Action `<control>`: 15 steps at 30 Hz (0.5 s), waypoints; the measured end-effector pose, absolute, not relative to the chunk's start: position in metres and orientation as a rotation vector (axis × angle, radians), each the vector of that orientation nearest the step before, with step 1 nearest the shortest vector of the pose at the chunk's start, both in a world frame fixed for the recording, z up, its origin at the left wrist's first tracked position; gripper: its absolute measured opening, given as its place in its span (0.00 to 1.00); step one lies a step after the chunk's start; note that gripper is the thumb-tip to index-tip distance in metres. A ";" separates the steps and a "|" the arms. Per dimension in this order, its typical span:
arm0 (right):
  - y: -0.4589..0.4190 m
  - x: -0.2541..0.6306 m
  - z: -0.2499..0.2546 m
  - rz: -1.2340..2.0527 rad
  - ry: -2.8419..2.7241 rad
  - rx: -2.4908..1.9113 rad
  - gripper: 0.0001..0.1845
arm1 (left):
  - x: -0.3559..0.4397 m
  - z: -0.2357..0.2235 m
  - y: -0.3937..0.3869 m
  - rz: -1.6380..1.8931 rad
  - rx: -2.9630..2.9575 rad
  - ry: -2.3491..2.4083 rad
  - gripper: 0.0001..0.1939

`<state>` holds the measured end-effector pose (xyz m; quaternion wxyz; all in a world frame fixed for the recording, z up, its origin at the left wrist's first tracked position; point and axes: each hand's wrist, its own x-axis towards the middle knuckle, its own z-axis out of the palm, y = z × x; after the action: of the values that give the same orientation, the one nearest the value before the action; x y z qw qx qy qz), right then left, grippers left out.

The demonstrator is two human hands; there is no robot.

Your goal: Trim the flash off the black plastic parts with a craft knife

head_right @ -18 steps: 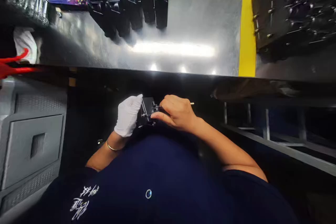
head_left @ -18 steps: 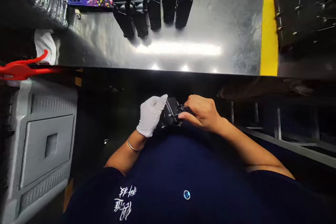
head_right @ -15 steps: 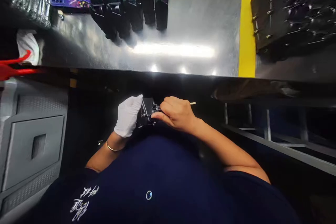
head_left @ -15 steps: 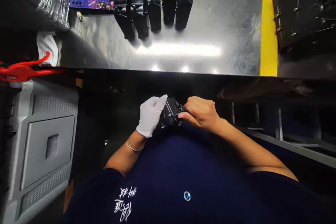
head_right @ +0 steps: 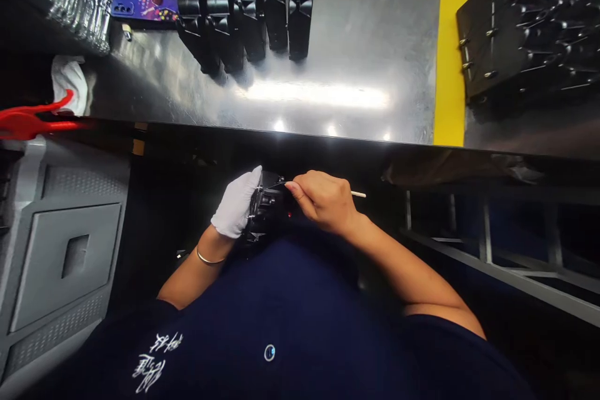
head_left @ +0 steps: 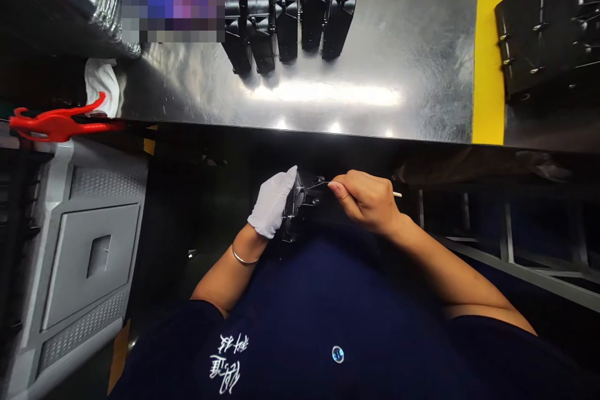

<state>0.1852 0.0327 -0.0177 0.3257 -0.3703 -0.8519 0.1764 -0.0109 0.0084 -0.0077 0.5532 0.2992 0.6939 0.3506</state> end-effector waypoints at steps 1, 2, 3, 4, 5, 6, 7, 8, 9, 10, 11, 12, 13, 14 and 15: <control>0.032 0.184 -0.020 0.430 -2.230 -0.980 0.15 | -0.011 -0.009 0.008 0.806 0.708 1.623 0.24; 0.031 0.184 -0.021 0.405 -2.229 -0.989 0.16 | -0.012 -0.010 0.007 0.774 0.714 1.600 0.24; 0.031 0.183 -0.021 0.384 -2.232 -0.997 0.16 | -0.012 -0.010 0.006 0.743 0.723 1.581 0.24; 0.030 0.183 -0.021 0.366 -2.237 -1.004 0.16 | -0.012 -0.011 0.006 0.732 0.725 1.581 0.24; 0.030 0.183 -0.021 0.350 -2.244 -1.012 0.16 | -0.012 -0.011 0.006 0.726 0.723 1.586 0.24; 0.029 0.183 -0.021 0.334 -2.251 -1.019 0.17 | -0.012 -0.011 0.005 0.725 0.719 1.591 0.24; 0.029 0.183 -0.022 0.321 -2.255 -1.027 0.17 | -0.012 -0.011 0.006 0.723 0.716 1.592 0.24; 0.028 0.183 -0.022 0.316 -2.255 -1.032 0.17 | -0.011 -0.010 0.006 0.720 0.714 1.588 0.24; 0.027 0.182 -0.023 0.322 -2.249 -1.032 0.18 | -0.011 -0.010 0.006 0.713 0.715 1.581 0.24; 0.026 0.181 -0.024 0.342 -2.235 -1.025 0.18 | -0.011 -0.009 0.006 0.705 0.719 1.574 0.24; 0.025 0.180 -0.025 0.372 -2.218 -1.015 0.18 | -0.010 -0.008 0.006 0.699 0.727 1.572 0.24; 0.024 0.179 -0.026 0.409 -2.203 -1.006 0.18 | -0.010 -0.006 0.007 0.694 0.736 1.573 0.23; 0.023 0.179 -0.026 0.444 -2.198 -0.996 0.18 | -0.010 -0.005 0.007 0.691 0.746 1.578 0.23; 0.021 0.178 -0.027 0.476 -2.203 -0.990 0.18 | -0.010 -0.005 0.007 0.687 0.756 1.585 0.23; 0.020 0.178 -0.027 0.505 -2.214 -0.989 0.18 | -0.010 -0.004 0.006 0.683 0.764 1.592 0.23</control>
<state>0.1784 0.0205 -0.0271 0.3262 -0.3774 -0.8450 0.1928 -0.0100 0.0063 -0.0041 0.5845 0.3277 0.6822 0.2926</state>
